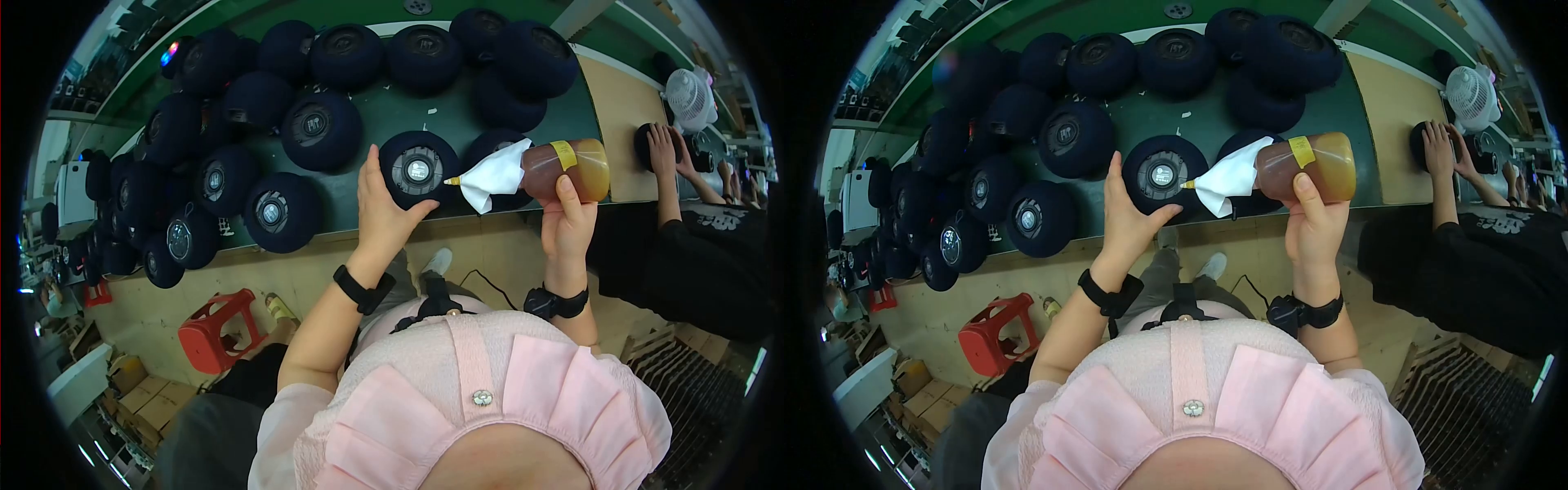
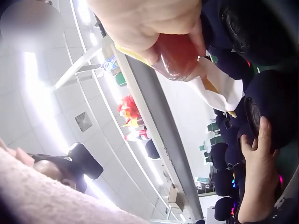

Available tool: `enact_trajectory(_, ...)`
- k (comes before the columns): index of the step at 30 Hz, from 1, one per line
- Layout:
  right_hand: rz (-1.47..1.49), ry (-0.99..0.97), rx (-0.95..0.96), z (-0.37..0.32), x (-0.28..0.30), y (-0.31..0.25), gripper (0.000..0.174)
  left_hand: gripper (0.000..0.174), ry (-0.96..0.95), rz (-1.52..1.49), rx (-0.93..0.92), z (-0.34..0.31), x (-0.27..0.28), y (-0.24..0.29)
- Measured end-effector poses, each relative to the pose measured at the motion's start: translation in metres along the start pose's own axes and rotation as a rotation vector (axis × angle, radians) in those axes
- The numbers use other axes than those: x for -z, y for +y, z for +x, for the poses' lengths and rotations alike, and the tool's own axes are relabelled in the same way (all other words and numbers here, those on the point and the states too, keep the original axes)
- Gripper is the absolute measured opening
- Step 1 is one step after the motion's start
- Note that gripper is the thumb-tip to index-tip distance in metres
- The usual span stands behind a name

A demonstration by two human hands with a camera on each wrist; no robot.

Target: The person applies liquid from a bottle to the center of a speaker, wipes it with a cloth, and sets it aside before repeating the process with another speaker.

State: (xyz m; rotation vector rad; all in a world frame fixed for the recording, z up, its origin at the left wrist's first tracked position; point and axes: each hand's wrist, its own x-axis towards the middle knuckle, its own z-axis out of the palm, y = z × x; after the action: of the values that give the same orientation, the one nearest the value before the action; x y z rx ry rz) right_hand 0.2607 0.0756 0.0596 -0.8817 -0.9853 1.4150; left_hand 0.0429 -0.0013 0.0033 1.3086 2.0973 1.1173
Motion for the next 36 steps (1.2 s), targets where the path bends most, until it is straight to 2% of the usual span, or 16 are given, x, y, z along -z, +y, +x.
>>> enact_trajectory(2,0.138,0.034,-0.055,0.001,-0.008,-0.004,0.039,0.107,-0.112,-0.083,-0.033,0.006,0.009,-0.002)
enact_trajectory(3,0.14,0.032,-0.056,0.002,-0.007,-0.003,0.039,0.107,-0.11,-0.081,-0.032,0.009,0.011,-0.004)
enact_trajectory(5,0.203,0.045,-0.159,0.004,-0.002,0.003,0.039,0.083,0.03,-0.089,-0.057,0.015,0.014,-0.01)
enact_trajectory(6,0.207,0.045,-0.159,0.005,0.0,0.006,0.039,0.083,0.031,-0.086,-0.059,0.015,0.018,-0.012)
enact_trajectory(8,0.257,0.084,-0.24,0.006,0.003,0.013,0.04,0.052,-0.017,0.218,-0.22,0.013,0.026,-0.015)
enact_trajectory(9,0.265,0.086,-0.242,0.007,0.003,0.015,0.04,0.029,0.062,0.229,-0.303,0.014,0.027,-0.01)
enact_trajectory(10,0.327,0.099,-0.285,0.008,0.002,0.018,0.039,0.029,0.059,0.238,-0.305,0.016,0.029,-0.014)
enact_trajectory(12,0.401,0.114,-0.327,0.01,-0.002,0.023,0.039,0.025,-0.142,0.084,-0.304,0.026,0.031,-0.025)
enact_trajectory(15,0.423,0.124,-0.368,0.013,-0.009,0.026,0.038,0.022,-0.201,0.032,-0.365,0.042,0.03,-0.031)
enact_trajectory(16,0.37,0.092,-0.317,0.013,-0.013,0.028,0.038,0.023,-0.229,0.038,-0.402,0.044,0.03,-0.035)
enact_trajectory(17,0.317,0.06,-0.266,0.014,-0.016,0.029,0.037,0.023,-0.229,0.041,-0.401,0.042,0.029,-0.036)
enact_trajectory(19,0.302,0.052,-0.246,0.018,-0.019,0.029,0.037,0.024,-0.148,-0.136,-0.215,0.038,0.027,-0.024)
enact_trajectory(22,0.296,0.057,-0.234,0.019,-0.025,0.028,0.036,0.027,-0.218,-0.056,-0.293,0.043,0.032,-0.028)
enact_trajectory(25,0.274,0.032,-0.231,0.024,-0.023,0.031,0.038,0.027,-0.314,0.026,-0.264,0.051,0.038,-0.025)
enact_trajectory(36,0.2,0.031,-0.166,0.033,-0.042,0.036,0.036,0.02,-0.323,-0.074,-0.255,0.055,0.035,-0.03)
